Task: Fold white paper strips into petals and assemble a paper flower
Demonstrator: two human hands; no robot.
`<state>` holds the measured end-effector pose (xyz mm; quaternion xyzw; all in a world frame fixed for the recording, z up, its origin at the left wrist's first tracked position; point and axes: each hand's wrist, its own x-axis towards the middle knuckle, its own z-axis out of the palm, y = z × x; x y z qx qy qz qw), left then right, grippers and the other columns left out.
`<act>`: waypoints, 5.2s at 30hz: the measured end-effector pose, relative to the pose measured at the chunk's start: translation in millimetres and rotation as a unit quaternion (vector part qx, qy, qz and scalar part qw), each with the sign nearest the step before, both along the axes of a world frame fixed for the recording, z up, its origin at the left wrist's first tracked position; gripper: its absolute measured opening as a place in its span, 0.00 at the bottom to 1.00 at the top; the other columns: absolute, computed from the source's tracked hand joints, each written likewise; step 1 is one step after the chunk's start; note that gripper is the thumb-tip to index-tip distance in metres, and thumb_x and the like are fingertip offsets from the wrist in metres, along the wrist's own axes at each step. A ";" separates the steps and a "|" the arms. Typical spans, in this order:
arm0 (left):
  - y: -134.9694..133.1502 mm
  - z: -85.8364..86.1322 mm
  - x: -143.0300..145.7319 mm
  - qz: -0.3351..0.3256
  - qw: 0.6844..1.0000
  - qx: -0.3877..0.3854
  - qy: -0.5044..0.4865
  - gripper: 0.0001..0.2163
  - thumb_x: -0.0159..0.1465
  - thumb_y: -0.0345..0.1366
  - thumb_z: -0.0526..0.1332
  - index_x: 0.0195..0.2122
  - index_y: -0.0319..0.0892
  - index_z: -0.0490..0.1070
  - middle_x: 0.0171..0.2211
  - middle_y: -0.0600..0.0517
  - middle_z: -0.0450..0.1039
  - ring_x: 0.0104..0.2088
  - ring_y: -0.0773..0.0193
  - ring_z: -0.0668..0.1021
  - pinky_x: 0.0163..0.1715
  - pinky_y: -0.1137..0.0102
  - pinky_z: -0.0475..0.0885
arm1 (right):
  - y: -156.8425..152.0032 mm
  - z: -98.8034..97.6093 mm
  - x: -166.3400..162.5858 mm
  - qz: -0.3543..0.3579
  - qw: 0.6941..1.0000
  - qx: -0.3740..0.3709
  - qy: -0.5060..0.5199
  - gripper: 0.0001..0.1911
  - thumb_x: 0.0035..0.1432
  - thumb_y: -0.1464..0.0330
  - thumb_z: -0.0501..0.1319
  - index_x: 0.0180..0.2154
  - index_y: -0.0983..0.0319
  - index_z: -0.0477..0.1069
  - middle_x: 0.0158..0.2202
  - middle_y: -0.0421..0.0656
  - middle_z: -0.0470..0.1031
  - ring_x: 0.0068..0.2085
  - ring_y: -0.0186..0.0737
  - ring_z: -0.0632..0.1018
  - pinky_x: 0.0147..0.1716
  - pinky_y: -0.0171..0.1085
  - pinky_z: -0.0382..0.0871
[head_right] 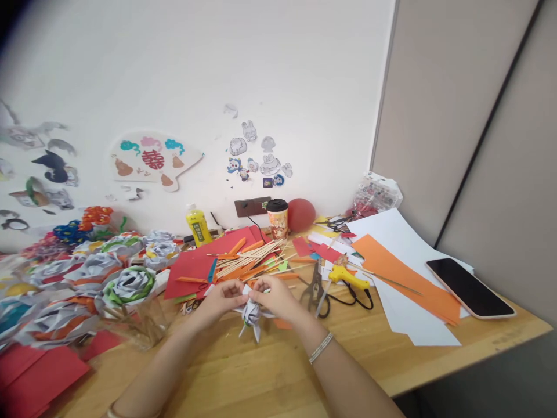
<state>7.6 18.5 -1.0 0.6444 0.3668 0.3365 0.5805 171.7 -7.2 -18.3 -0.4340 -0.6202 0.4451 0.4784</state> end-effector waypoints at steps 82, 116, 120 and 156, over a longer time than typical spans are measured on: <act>5.7 -0.4 -9.6 0.018 0.997 0.018 -0.078 0.14 0.51 0.45 0.63 0.26 0.38 0.65 0.23 0.57 0.65 0.24 0.71 0.68 0.27 0.75 0.63 | -13.6 18.8 9.4 -0.099 0.953 0.286 -0.026 0.10 0.58 0.67 0.53 0.32 0.61 0.72 0.32 0.44 0.74 0.37 0.39 0.73 0.39 0.38 0.66; 1.9 -12.7 9.8 0.086 0.994 0.058 -0.021 0.15 0.40 0.39 0.69 0.27 0.38 0.70 0.25 0.53 0.72 0.26 0.67 0.72 0.30 0.70 0.68 | 6.0 -8.8 -4.6 -0.148 0.976 0.139 -0.080 0.05 0.45 0.74 0.61 0.23 0.62 0.65 0.25 0.37 0.69 0.29 0.35 0.70 0.31 0.33 0.63; 5.2 -17.0 7.3 0.040 0.999 0.027 -0.015 0.16 0.40 0.38 0.69 0.28 0.37 0.70 0.25 0.53 0.72 0.25 0.68 0.72 0.30 0.71 0.67 | 9.2 -11.2 -3.3 -0.066 0.997 0.050 0.005 0.05 0.43 0.75 0.60 0.25 0.62 0.65 0.24 0.36 0.67 0.27 0.32 0.69 0.28 0.32 0.63; 9.0 -18.8 2.1 0.012 0.999 0.048 0.017 0.13 0.42 0.37 0.68 0.23 0.38 0.65 0.20 0.55 0.68 0.22 0.70 0.71 0.25 0.73 0.65 | 15.5 -18.7 1.4 0.024 0.998 0.047 0.022 0.04 0.44 0.71 0.61 0.27 0.64 0.67 0.27 0.37 0.68 0.28 0.31 0.69 0.30 0.31 0.63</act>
